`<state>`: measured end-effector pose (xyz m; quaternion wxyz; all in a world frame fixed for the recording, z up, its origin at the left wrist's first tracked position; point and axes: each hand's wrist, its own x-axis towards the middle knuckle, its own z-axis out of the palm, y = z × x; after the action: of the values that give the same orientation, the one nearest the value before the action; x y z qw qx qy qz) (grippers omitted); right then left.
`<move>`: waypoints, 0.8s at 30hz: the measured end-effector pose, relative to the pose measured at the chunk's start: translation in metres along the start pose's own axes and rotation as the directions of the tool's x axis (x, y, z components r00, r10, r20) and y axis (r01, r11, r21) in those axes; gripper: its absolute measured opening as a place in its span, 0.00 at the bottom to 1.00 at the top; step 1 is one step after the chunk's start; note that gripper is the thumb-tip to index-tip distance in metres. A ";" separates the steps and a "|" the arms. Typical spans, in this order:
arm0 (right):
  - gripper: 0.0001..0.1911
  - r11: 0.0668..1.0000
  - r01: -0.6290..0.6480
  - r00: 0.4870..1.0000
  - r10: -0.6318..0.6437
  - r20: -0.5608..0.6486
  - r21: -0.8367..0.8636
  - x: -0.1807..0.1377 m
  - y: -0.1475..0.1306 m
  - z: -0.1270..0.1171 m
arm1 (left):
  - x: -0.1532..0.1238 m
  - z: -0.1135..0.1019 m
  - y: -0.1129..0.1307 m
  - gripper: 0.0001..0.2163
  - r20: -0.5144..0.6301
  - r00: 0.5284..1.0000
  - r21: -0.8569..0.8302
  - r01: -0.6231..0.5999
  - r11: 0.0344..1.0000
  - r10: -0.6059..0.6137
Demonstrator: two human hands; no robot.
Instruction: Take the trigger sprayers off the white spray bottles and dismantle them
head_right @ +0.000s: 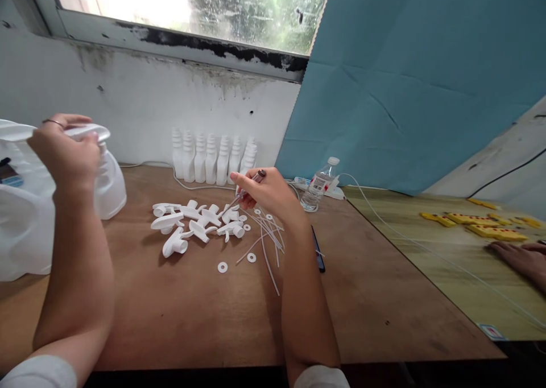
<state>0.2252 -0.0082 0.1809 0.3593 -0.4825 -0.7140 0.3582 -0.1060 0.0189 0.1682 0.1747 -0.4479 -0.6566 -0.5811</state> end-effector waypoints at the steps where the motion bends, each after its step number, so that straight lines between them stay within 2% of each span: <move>1: 0.23 0.999 0.032 0.999 -0.032 -0.010 -0.003 0.001 0.001 0.001 | -0.002 -0.001 0.008 0.16 -0.034 0.999 -0.047 -0.044 0.998 0.042; 3: 0.25 0.994 0.109 0.994 -0.108 -0.024 0.007 0.003 0.003 0.005 | -0.008 -0.005 0.028 0.17 -0.080 0.991 -0.158 -0.121 0.980 0.109; 5: 0.26 0.986 0.163 0.984 -0.160 -0.078 0.035 0.006 0.004 0.010 | -0.017 -0.011 0.050 0.19 -0.050 0.985 -0.319 -0.171 0.932 0.164; 7: 0.25 0.978 0.203 0.967 -0.192 -0.169 0.051 0.007 0.003 0.017 | -0.028 -0.016 0.070 0.20 0.051 0.976 -0.506 -0.158 0.848 0.212; 10: 0.21 0.951 0.298 0.936 -0.274 -0.221 0.081 0.006 -0.004 0.027 | -0.047 -0.020 0.094 0.18 0.246 0.932 -0.688 -0.027 0.725 0.268; 12: 0.23 0.935 0.331 0.934 -0.305 -0.187 0.127 0.003 -0.009 0.031 | -0.060 -0.020 0.107 0.17 0.374 0.874 -0.715 0.058 0.697 0.311; 15: 0.25 0.944 0.273 0.957 -0.247 -0.153 0.185 -0.003 -0.015 0.034 | -0.076 -0.018 0.121 0.16 0.519 0.782 -0.677 0.131 0.724 0.344; 16: 0.25 0.951 0.248 0.962 -0.220 -0.160 0.186 -0.004 -0.016 0.034 | -0.079 -0.016 0.124 0.17 0.542 0.767 -0.664 0.142 0.734 0.343; 18: 0.24 0.958 0.234 0.954 -0.194 -0.228 0.164 -0.005 -0.016 0.032 | -0.081 -0.012 0.126 0.22 0.540 0.766 -0.669 0.139 0.730 0.349; 20: 0.22 0.955 0.260 0.916 -0.197 -0.350 0.142 -0.003 -0.014 0.029 | -0.080 -0.007 0.123 0.28 0.537 0.749 -0.690 0.125 0.713 0.388; 21: 0.21 0.948 0.281 0.888 -0.198 -0.415 0.149 -0.002 -0.012 0.028 | -0.079 -0.004 0.121 0.30 0.557 0.715 -0.694 0.123 0.709 0.422; 22: 0.21 0.937 0.303 0.860 -0.192 -0.473 0.171 0.000 -0.011 0.027 | -0.078 -0.001 0.118 0.33 0.595 0.660 -0.689 0.125 0.714 0.459; 24: 0.19 0.903 0.351 0.814 -0.163 -0.558 0.248 0.003 -0.008 0.027 | -0.078 0.004 0.112 0.35 0.692 0.516 -0.646 0.132 0.752 0.504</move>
<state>0.1978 -0.0116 0.1753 0.6636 -0.3896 -0.5751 0.2778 0.0258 -0.0158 0.1772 -0.2552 -0.7724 -0.3666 -0.4515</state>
